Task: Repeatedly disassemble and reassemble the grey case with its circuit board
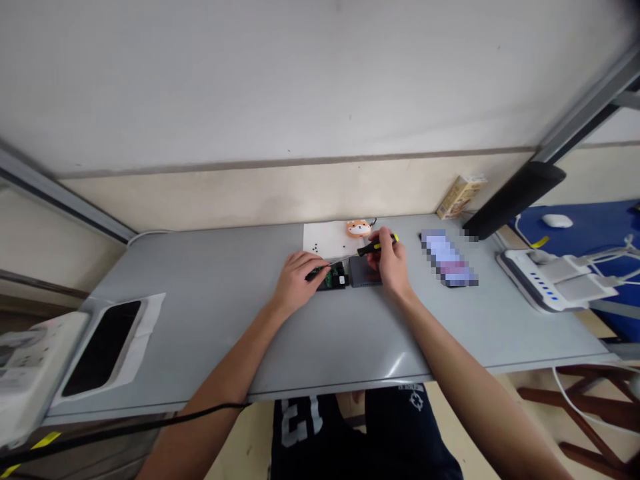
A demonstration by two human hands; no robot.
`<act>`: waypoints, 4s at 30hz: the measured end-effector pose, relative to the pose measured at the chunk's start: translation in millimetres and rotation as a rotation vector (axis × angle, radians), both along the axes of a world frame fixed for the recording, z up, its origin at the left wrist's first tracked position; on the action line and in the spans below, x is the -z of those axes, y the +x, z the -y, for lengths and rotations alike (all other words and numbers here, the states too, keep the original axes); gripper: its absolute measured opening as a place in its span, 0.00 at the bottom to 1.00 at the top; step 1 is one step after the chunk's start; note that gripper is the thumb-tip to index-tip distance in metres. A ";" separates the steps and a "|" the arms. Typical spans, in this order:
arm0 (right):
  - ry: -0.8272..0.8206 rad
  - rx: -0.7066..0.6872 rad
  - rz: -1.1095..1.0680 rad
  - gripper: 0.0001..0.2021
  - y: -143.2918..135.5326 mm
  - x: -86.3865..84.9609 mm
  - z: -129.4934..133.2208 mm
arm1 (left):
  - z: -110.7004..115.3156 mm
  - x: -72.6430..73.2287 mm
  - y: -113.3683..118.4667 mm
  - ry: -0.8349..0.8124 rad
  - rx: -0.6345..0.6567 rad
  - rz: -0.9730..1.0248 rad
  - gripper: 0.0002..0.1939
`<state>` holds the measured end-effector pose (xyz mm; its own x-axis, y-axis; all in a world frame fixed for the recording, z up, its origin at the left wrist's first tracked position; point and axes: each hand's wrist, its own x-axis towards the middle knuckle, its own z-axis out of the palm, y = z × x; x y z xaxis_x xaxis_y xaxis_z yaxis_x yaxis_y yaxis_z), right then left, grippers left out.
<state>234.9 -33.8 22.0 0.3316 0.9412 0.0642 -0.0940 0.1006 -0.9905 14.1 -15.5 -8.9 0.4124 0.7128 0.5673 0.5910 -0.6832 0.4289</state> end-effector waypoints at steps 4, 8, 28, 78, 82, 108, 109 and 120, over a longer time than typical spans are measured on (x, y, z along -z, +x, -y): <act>0.159 0.018 0.064 0.20 -2.8 -0.8 3.4 | 0.2 1.4 0.3 0.024 0.023 0.014 0.07; 0.304 0.043 0.157 0.15 -2.5 1.2 4.8 | 0.5 3.9 1.1 0.003 0.070 0.016 0.06; 0.227 0.011 0.475 0.14 -2.0 5.1 10.4 | 2.0 -0.2 -1.8 -0.189 0.143 -0.146 0.30; 0.208 -0.298 -0.129 0.24 -23.1 -9.2 -34.4 | -5.3 4.6 0.0 -0.188 0.184 -0.118 0.11; 0.229 -0.334 -0.132 0.25 -20.6 -13.6 -32.5 | -4.9 4.4 0.1 -0.194 0.182 -0.116 0.11; 0.276 -0.292 -0.116 0.23 -30.1 -5.1 -29.9 | -4.4 4.5 -0.7 -0.193 0.167 -0.148 0.11; 0.267 -0.300 -0.124 0.24 -30.2 -6.7 -29.7 | -4.3 4.3 -0.7 -0.194 0.166 -0.146 0.11; 0.227 -0.380 -0.238 0.20 -26.6 -11.7 -26.6 | -3.3 1.1 -0.6 -0.170 0.173 -0.167 0.11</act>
